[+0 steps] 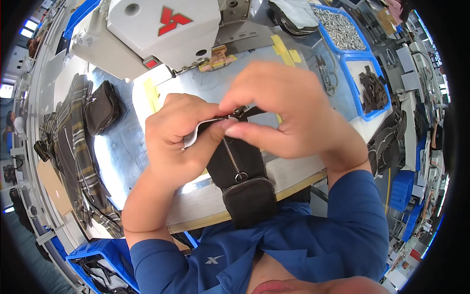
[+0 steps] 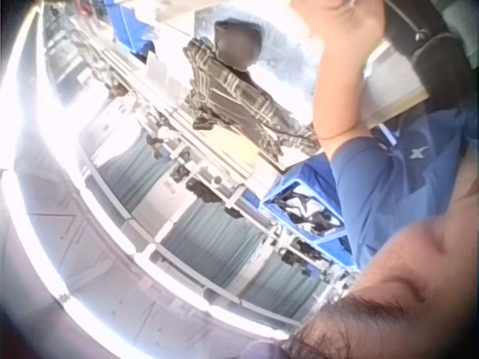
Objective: The person sews zippers onto small fabric pouches using an industrial sewing machine. They align the zipper with the pouch edge, guide the fabric under the needle, and stitch along the seam. The person handles multiple pouches, including black and plaid varieties, and stacks the finished items on the table.
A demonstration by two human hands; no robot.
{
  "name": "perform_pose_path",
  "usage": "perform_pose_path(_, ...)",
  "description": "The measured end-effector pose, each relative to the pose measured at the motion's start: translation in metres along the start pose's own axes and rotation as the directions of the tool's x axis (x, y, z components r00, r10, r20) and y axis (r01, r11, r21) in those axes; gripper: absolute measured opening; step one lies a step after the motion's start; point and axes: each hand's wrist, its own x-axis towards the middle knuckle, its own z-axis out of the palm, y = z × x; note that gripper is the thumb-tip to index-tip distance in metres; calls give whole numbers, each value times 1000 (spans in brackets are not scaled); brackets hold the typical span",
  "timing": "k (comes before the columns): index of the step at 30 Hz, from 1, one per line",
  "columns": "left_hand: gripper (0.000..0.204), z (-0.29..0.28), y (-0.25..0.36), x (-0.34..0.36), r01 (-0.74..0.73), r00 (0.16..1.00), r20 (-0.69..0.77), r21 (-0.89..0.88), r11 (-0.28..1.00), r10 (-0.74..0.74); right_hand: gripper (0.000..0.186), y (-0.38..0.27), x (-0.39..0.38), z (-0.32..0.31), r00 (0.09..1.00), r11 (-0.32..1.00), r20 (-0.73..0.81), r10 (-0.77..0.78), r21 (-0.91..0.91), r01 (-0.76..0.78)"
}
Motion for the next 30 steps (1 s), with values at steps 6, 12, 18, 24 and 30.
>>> perform_pose_path(6, 25, 7, -3, 0, -62, 998, 14, 74, 995, 61, 15, 0, -5, 2, 998, 975, 26, -65, -212, 69)
perform_pose_path(12, 21, 14, -2, 0, 23, 1000, -17, 44, 999, -22, 18, 6, -3, 1, 989, 949, 34, -143, -279, 147)
perform_pose_path(18, 13, 13, 3, -1, 281, 960, 2, 25, 959, -281, 17, 16, -2, 3, 991, 945, 26, -133, -299, 134)
perform_pose_path(24, 19, 22, -26, 7, 458, 819, -14, -585, 669, -573, 37, 66, -7, 23, 826, 715, 15, 564, 493, -497)
perform_pose_path(30, 27, 27, -55, 13, 603, 673, 108, -653, 458, -732, 25, 95, -33, 43, 685, 553, 149, 713, 482, -680)
